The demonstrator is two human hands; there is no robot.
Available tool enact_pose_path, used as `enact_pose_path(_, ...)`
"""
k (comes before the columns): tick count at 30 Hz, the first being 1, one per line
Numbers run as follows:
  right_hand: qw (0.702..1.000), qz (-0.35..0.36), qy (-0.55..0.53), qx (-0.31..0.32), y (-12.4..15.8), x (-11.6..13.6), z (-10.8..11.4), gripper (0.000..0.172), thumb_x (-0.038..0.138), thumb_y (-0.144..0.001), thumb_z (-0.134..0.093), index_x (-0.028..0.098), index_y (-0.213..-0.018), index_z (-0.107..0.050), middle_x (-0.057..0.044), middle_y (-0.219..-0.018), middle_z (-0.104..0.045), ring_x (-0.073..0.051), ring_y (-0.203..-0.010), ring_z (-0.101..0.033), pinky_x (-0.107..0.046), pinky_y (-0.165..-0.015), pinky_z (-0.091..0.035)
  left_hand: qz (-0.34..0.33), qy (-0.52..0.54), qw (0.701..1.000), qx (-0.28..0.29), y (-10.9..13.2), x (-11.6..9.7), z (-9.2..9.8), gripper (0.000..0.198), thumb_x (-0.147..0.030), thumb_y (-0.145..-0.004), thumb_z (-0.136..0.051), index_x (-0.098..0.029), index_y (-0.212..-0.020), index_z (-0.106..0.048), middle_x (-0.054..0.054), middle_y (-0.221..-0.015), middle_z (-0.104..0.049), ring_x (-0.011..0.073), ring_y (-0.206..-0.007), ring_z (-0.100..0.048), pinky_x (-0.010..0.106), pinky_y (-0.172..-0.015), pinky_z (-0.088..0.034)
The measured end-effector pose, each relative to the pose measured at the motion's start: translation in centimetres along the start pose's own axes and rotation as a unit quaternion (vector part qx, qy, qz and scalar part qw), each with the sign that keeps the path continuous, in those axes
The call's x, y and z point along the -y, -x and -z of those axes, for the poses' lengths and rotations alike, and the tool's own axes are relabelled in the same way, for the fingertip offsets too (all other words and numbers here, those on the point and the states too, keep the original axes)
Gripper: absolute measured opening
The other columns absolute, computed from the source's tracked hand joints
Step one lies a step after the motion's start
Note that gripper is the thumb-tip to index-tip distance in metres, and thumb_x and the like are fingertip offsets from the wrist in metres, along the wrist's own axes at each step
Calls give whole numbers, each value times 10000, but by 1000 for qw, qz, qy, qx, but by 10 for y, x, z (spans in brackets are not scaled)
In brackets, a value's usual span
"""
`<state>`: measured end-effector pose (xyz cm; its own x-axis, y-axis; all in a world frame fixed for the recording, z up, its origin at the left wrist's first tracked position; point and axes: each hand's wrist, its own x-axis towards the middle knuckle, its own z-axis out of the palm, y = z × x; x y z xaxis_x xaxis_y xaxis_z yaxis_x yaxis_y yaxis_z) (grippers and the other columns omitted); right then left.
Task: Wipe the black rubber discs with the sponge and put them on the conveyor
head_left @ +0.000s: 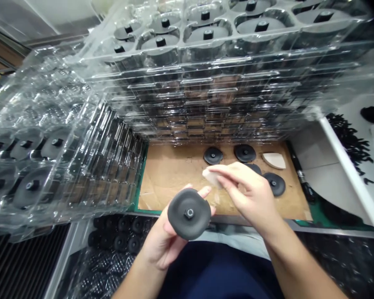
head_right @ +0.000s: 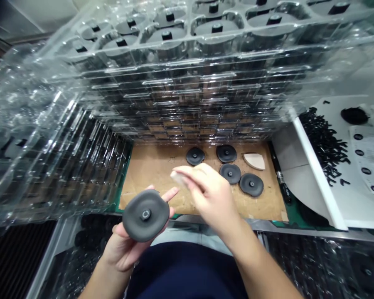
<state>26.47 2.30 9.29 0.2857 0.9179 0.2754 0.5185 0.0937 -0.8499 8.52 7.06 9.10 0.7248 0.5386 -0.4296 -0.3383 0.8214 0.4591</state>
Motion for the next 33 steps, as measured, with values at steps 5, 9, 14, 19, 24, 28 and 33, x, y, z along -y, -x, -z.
enact_pose_path(5, 980, -190, 22, 53, 48, -38, -10, 268, 332, -903, -489, 211, -1036, -687, -64, -960, -710, -203, -843, -659, -301, -661, -525, 7, 27, 999, 16, -2, 2, 3, 466, -252, -635, -802, -271, -1083, -676, 39, -1139, -707, 221, -980, -683, 263, -862, -520)
enact_pose_path(9, 973, -210, 18, 96, 74, -49, -15, 245, 328, -872, -524, 207, -973, -712, -54, -907, -741, -208, -782, -691, -309, -636, -553, 14, 32, 999, 27, -4, 3, 2, 451, -201, -644, -791, -263, -1077, -680, 15, -1086, -726, 206, -984, -678, 256, -863, -518)
enact_pose_path(14, 983, -175, 49, -26, 53, -6, 5, 232, 279, -897, -523, 238, -1084, -653, -49, -1068, -699, -195, -868, -664, -303, -701, -538, 22, 18, 999, 39, -5, 6, -2, 473, -262, -629, -811, -248, -1083, -680, 27, -1075, -722, 207, -953, -683, 263, -853, -518)
enact_pose_path(19, 992, 122, 26, 27, 13, 30, 2, 281, 144, -920, -460, 233, -1120, -636, -27, -959, -714, -169, -827, -644, -307, -743, -495, -2, -26, 1000, -12, -6, 15, 1, 543, -341, -557, -846, -218, -1061, -685, 22, -993, -721, 147, -907, -666, 191, -829, -499)
enact_pose_path(24, 994, -79, 50, 62, 14, -24, -17, 224, 230, -914, -490, 207, -1014, -689, -44, -903, -705, -160, -806, -643, -285, -742, -501, -1, -24, 996, -80, -1, 13, 16, 541, -396, -607, -805, -248, -1107, -658, 44, -1108, -693, 182, -960, -660, 261, -884, -491)
enact_pose_path(28, 990, -114, 34, 74, 50, -59, -31, 223, 240, -897, -510, 194, -982, -711, -48, -880, -730, -168, -792, -674, -278, -713, -533, 12, 1, 996, -90, 1, 9, 19, 541, -401, -580, -818, -232, -1072, -666, 51, -1120, -686, 211, -1016, -638, 299, -905, -483)
enact_pose_path(33, 987, -155, 34, 35, 52, -43, -23, 217, 257, -886, -526, 189, -982, -707, -56, -906, -734, -173, -752, -675, -270, -630, -539, 21, -2, 997, -76, -1, 11, 14, 549, -417, -586, -810, -224, -1079, -663, 63, -1156, -668, 233, -1025, -634, 328, -919, -480)
